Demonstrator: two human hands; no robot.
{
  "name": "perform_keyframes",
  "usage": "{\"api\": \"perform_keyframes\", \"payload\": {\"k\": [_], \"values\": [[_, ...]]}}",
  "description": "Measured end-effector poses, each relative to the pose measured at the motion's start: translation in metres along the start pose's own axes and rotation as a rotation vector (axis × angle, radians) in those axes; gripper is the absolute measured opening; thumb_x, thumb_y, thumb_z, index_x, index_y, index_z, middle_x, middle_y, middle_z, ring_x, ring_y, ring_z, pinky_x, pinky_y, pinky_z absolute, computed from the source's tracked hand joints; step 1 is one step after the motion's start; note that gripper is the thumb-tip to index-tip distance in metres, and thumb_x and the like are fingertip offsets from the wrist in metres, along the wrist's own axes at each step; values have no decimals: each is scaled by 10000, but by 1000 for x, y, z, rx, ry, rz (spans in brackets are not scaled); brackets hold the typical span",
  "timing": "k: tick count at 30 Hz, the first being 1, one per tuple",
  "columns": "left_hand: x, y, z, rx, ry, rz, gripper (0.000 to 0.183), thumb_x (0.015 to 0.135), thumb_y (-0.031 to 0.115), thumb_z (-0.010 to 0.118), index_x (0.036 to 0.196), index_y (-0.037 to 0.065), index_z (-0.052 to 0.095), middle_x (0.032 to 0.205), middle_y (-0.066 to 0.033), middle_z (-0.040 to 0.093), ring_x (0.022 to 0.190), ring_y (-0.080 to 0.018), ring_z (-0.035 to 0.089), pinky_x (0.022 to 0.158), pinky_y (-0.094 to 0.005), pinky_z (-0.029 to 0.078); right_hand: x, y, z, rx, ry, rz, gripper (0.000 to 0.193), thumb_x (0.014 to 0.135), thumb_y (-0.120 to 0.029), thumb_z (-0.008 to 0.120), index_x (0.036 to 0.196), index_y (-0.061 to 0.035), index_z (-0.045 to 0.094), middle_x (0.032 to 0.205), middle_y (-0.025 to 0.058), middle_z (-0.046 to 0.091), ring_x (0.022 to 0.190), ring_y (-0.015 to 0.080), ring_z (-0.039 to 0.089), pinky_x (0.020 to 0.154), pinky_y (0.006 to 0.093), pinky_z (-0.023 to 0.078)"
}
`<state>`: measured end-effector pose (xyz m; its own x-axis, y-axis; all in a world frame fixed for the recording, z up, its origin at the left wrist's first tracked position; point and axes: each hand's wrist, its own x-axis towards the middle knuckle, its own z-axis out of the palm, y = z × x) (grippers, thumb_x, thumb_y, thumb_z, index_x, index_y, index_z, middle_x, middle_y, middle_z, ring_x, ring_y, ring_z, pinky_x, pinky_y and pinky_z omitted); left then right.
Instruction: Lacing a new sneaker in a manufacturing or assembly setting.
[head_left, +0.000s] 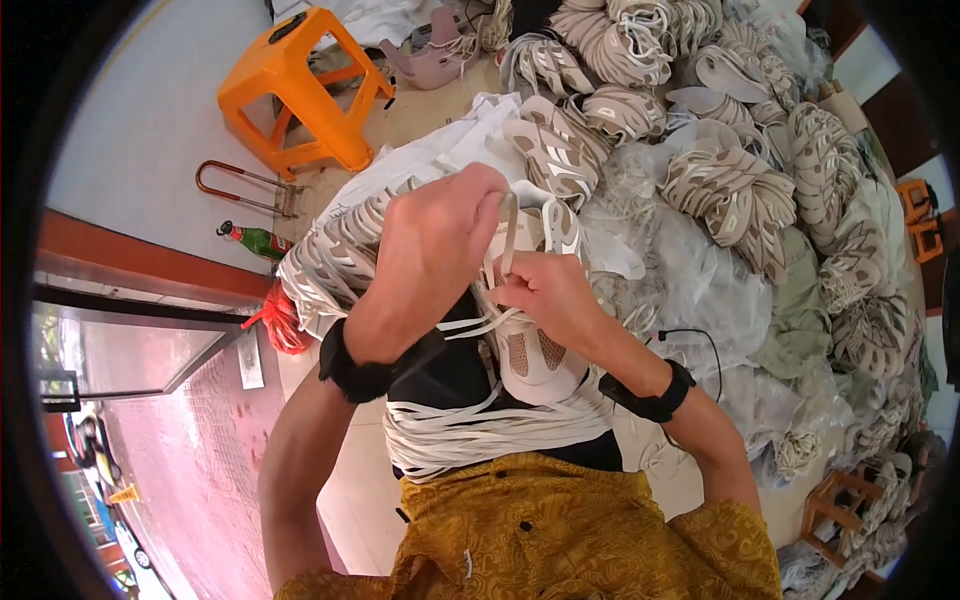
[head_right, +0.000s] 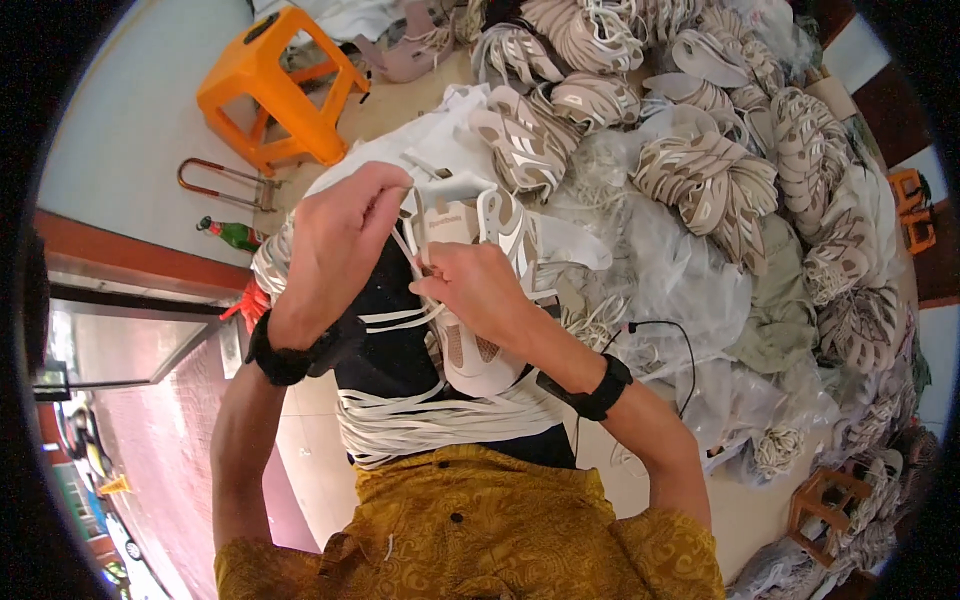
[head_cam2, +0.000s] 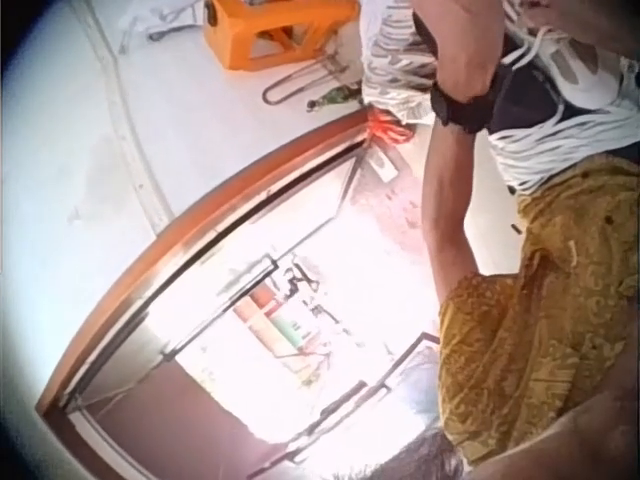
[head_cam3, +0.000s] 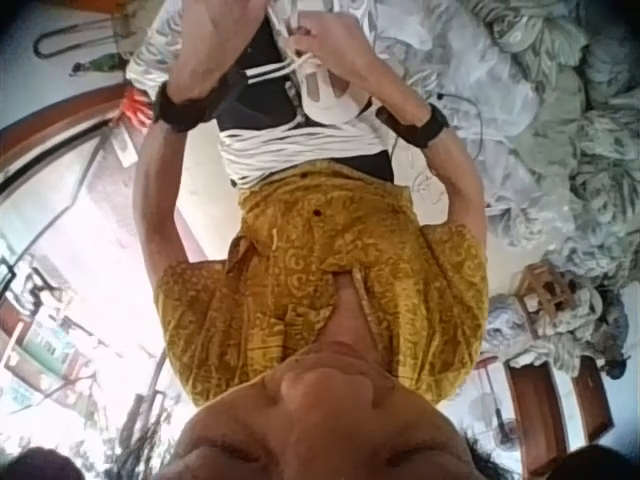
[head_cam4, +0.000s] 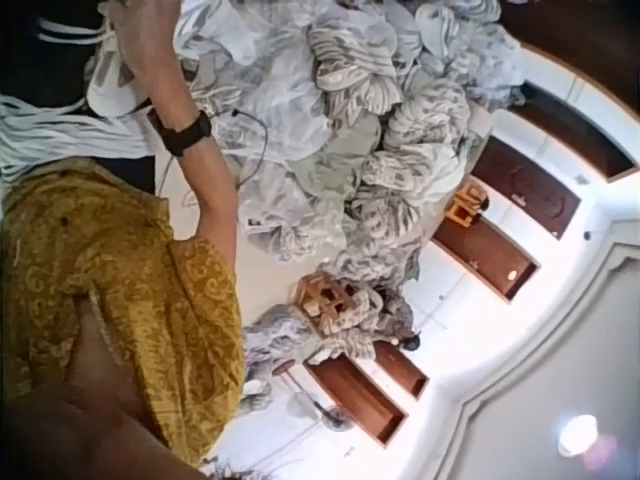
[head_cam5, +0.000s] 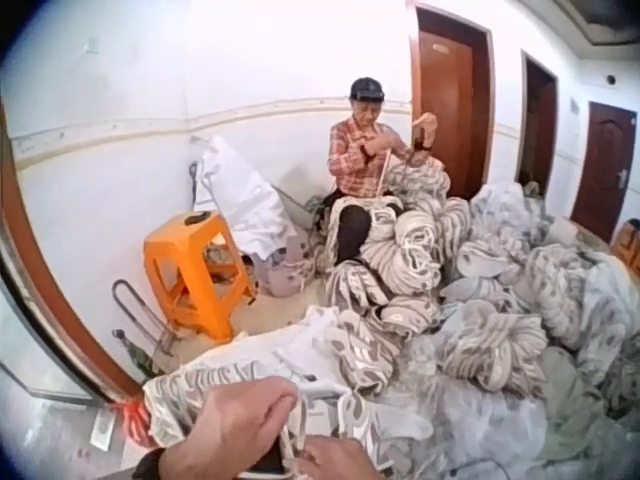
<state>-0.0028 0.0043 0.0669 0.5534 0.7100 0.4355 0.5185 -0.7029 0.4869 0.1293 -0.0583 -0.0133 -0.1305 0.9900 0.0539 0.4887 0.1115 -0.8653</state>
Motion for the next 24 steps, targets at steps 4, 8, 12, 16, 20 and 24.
{"api": "perform_keyframes", "payload": {"k": [4, 8, 12, 16, 20, 24], "values": [[4, -10, -3, -185, 50, -233, 97, 785, 71, 519, 831, 6, 575, 622, -154, 553, 524, -260, 549, 519, -302, 440, -21, 4, -2, 231, 206, 93, 261, 699, -205, 651, 857, -12, 573, 618, 136, 560, 572, 274, 559, 541, 340, 428], [0, -11, -2, -434, -55, -465, 127, 800, 83, 508, 863, -2, 579, 628, -94, 559, 520, -151, 526, 516, -248, 430, -6, 3, 13, 44, 31, 21, 182, 726, -147, 615, 871, -39, 597, 579, 91, 534, 538, 194, 553, 491, 317, 423], [-2, -20, -2, -106, 43, -228, 138, 817, 96, 514, 898, 7, 581, 617, -53, 555, 531, -83, 517, 507, -224, 424, 9, 36, 17, 136, -134, -281, 100, 708, -63, 626, 807, -55, 637, 558, 26, 499, 430, 73, 442, 417, 206, 361], [-9, -99, -33, 101, 94, -354, 125, 817, 120, 493, 861, 17, 548, 714, -183, 565, 654, -351, 560, 574, -374, 440, 14, 62, -67, 954, 106, 19, 151, 767, -82, 504, 661, 0, 573, 495, -6, 443, 396, 62, 381, 374, 207, 283], [-52, -226, -108, 286, 149, -782, 234, 802, 221, 486, 878, 19, 575, 721, -189, 576, 672, -341, 569, 605, -383, 443, 3, 150, -215, 1219, 574, 171, 106, 851, -94, 503, 931, -26, 517, 644, -29, 408, 527, 53, 362, 434, 160, 295], [-183, -386, -280, 1506, -306, -312, 183, 760, 183, 500, 764, 22, 588, 754, -135, 598, 710, -247, 592, 618, -398, 472, -56, 226, -378, 1077, 663, -115, 118, 855, -89, 501, 933, -1, 501, 720, 26, 465, 652, 109, 434, 530, 212, 366]]}}
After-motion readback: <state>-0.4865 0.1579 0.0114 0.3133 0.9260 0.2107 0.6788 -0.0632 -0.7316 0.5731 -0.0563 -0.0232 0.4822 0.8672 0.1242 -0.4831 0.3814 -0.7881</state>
